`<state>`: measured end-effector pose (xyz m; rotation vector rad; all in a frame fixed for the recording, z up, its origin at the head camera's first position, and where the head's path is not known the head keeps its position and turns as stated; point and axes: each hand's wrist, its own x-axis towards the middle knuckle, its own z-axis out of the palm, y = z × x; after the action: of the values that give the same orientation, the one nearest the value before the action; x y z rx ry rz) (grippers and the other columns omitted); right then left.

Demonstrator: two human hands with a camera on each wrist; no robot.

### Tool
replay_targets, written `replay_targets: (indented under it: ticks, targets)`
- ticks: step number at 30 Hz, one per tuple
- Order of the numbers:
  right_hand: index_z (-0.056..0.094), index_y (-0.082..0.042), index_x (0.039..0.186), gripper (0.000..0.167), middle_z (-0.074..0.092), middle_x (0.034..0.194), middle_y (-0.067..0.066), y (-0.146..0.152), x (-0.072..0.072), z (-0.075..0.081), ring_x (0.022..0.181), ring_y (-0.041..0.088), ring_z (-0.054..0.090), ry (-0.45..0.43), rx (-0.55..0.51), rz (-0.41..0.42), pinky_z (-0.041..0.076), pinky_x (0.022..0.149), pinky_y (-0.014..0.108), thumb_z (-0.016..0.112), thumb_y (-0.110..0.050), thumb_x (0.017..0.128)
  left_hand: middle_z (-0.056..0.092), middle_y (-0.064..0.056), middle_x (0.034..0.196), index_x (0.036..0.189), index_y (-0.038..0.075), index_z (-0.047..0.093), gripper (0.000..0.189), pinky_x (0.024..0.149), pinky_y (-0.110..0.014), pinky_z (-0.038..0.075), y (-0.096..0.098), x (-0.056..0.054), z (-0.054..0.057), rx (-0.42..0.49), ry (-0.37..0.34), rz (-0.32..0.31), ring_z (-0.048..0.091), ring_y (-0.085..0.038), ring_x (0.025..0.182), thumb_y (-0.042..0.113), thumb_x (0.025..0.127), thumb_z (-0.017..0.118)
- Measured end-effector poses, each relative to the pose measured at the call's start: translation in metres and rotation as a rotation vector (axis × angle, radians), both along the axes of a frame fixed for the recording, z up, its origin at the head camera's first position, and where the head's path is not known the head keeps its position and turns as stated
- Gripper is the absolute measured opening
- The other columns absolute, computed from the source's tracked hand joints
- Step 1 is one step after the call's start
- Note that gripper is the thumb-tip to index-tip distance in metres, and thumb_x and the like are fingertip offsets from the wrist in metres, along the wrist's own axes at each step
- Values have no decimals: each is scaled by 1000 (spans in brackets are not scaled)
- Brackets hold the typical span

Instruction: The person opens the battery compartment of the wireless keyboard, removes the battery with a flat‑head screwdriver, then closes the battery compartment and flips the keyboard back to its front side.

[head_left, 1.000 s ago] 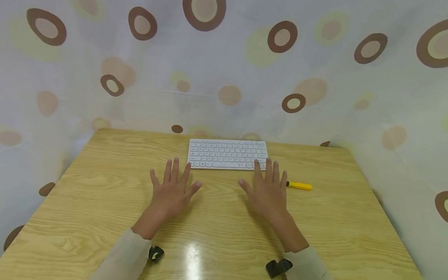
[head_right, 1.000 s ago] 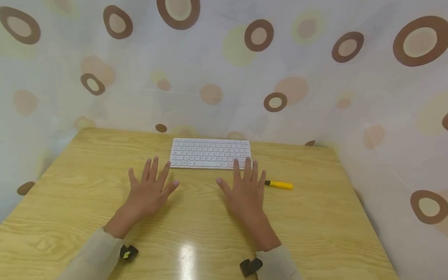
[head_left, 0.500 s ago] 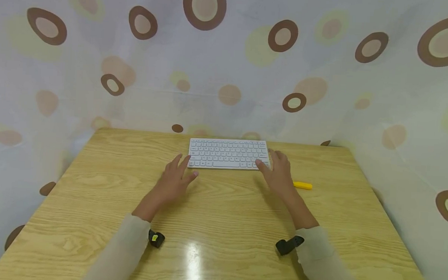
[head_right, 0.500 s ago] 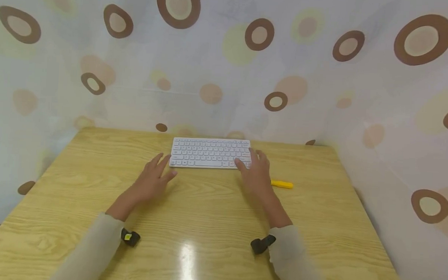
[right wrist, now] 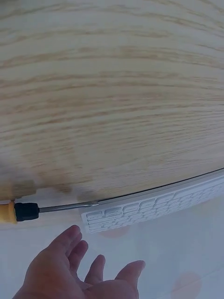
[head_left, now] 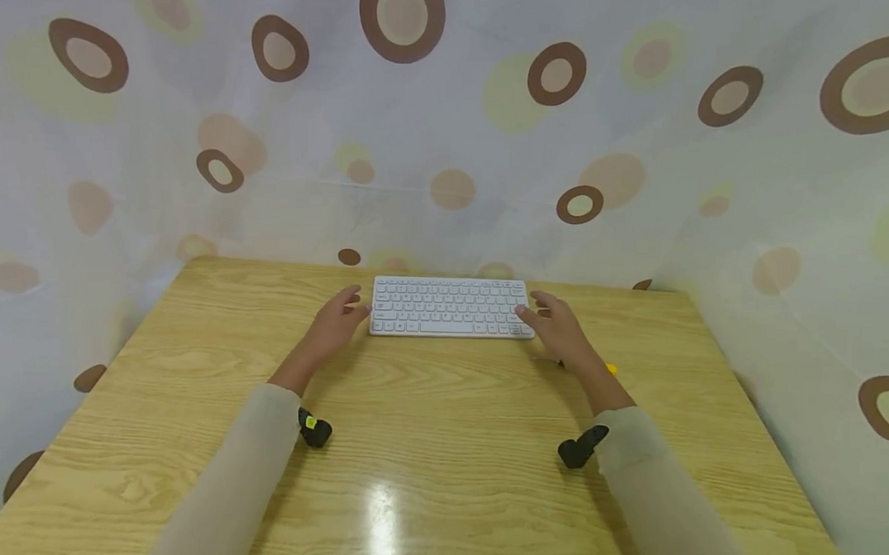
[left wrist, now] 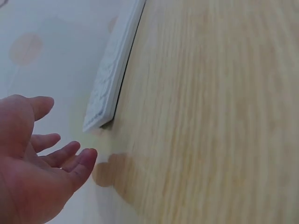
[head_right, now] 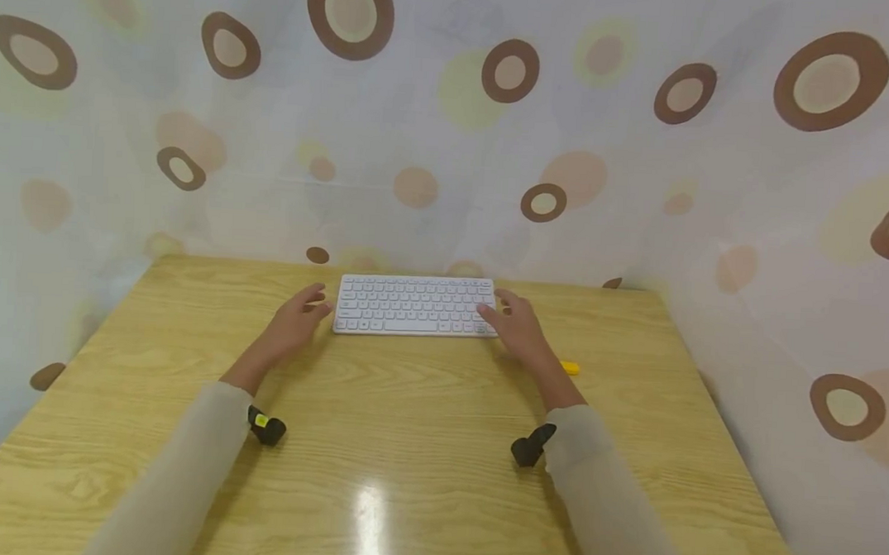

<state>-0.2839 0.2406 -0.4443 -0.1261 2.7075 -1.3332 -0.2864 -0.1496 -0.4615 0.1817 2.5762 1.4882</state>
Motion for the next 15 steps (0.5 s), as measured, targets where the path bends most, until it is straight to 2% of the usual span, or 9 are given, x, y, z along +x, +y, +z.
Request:
replay_targets:
  ticks: [6, 11, 15]
  targets:
    - [34, -7, 156, 66, 37, 156, 23, 3, -8, -6, 142, 41, 38, -62, 15, -16, 37, 112, 57, 56, -40, 103, 37, -21, 156, 159, 7, 27, 59, 113, -53, 39, 0, -15, -2, 59, -34, 56, 41, -40, 142, 31, 108, 46]
    - [37, -6, 155, 60, 43, 150, 22, 10, -13, -13, 139, 39, 41, -106, -28, -29, 39, 110, 55, 58, -29, 103, 41, -21, 153, 158, 5, 28, 59, 108, -48, 44, 3, -28, -4, 98, -53, 63, 52, -37, 132, 29, 108, 48]
    - [41, -6, 152, 57, 46, 148, 22, 13, -17, -18, 134, 38, 46, -124, -43, -35, 41, 108, 52, 60, -24, 102, 44, -21, 150, 156, 2, 33, 55, 106, -44, 46, 4, -39, -6, 143, -66, 77, 55, -34, 129, 23, 108, 49]
